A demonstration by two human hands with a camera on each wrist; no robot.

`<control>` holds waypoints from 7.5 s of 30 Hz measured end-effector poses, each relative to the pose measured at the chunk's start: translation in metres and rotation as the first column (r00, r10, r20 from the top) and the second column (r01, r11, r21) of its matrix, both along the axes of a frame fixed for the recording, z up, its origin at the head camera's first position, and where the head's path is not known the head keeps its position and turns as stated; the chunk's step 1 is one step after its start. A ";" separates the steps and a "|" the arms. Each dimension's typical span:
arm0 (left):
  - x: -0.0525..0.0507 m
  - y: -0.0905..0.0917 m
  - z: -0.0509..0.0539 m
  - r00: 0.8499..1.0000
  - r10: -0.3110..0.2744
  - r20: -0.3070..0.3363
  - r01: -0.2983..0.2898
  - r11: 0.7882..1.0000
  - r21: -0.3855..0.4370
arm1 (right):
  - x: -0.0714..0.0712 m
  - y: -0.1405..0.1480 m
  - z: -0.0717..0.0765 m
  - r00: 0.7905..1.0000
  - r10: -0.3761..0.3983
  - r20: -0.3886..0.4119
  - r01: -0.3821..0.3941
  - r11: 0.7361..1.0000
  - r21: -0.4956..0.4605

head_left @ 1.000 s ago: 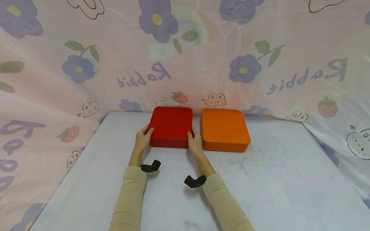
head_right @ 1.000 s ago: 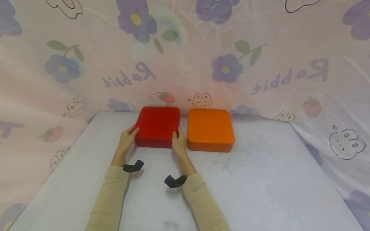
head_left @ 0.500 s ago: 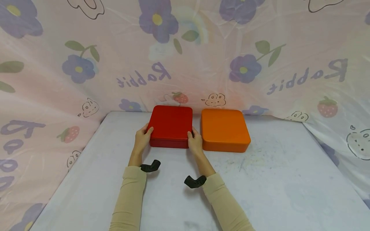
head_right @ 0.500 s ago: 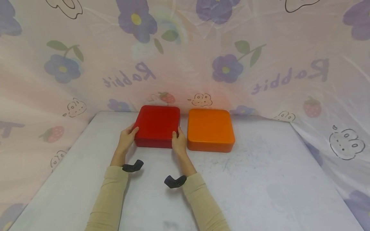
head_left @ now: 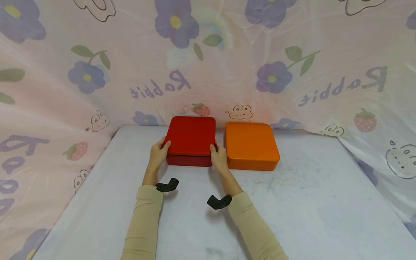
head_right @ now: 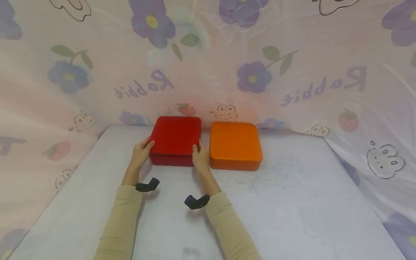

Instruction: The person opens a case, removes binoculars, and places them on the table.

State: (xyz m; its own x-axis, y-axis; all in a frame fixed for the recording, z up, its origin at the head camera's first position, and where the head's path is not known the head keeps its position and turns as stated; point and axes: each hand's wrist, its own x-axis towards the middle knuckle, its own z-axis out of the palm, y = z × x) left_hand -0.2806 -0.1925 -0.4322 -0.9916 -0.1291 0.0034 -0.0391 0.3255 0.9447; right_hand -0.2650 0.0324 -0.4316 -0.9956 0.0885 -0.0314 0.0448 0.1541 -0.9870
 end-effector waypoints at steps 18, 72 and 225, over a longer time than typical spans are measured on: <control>0.005 0.005 0.020 0.998 -0.044 -0.052 0.040 0.997 -0.071 | 0.001 0.012 0.018 1.000 0.019 -0.019 -0.019 1.000 -0.001; 0.062 -0.049 0.064 0.970 -0.195 0.142 0.222 0.954 -0.204 | 0.018 0.040 0.042 0.939 0.264 0.222 -0.241 0.963 -0.124; 0.131 -0.233 0.003 0.895 -0.084 0.438 0.291 0.854 -0.432 | 0.107 -0.139 -0.016 0.881 0.234 0.412 -0.197 0.972 -0.132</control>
